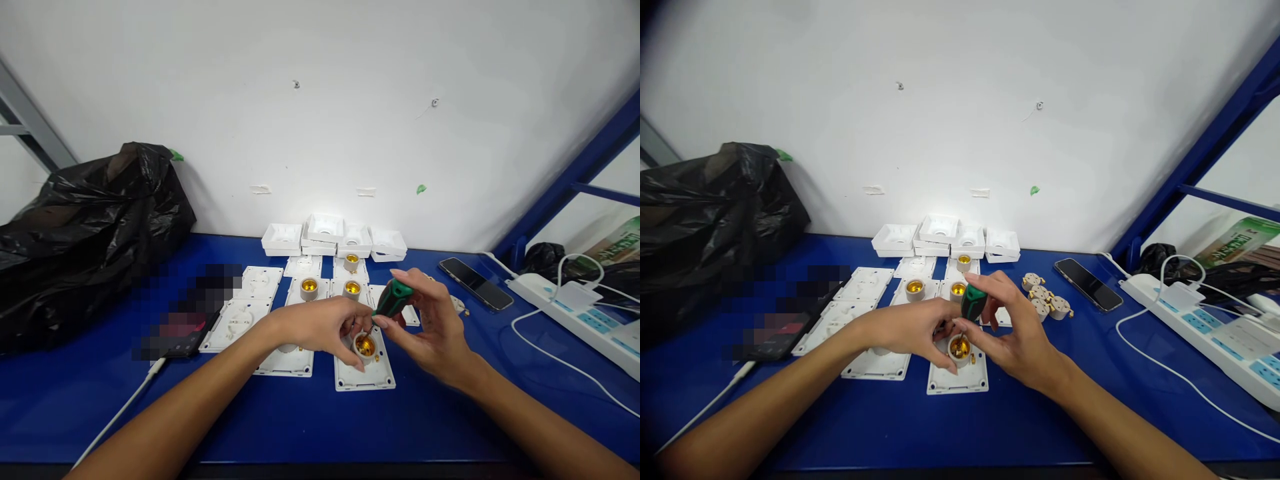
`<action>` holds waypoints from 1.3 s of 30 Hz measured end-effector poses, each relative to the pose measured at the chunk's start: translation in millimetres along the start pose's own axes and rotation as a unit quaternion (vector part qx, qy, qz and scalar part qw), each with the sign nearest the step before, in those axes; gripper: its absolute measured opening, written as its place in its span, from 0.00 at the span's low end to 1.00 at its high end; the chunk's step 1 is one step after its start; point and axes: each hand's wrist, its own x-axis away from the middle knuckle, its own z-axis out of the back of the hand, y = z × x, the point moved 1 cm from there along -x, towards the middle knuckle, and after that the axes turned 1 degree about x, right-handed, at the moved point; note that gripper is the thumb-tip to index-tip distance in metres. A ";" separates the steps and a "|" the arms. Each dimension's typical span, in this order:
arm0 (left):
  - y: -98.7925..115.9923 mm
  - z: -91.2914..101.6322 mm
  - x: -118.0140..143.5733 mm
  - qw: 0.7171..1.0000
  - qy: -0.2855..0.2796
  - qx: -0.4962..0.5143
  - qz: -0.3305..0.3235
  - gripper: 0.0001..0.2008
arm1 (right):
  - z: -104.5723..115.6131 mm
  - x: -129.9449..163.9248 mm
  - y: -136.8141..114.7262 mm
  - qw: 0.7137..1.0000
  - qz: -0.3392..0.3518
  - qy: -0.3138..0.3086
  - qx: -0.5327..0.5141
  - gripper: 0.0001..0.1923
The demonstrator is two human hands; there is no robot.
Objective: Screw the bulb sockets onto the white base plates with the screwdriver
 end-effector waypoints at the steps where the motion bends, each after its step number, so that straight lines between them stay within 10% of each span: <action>1: -0.4 0.0 -0.2 1.000 -0.002 0.002 -0.001 0.22 | -0.2 -0.5 -0.6 1.000 0.001 0.003 0.006 0.38; 39: -1.7 0.3 -0.4 1.000 -0.002 -0.016 0.018 0.22 | 1.0 4.3 1.1 0.998 -0.050 -0.048 0.008 0.37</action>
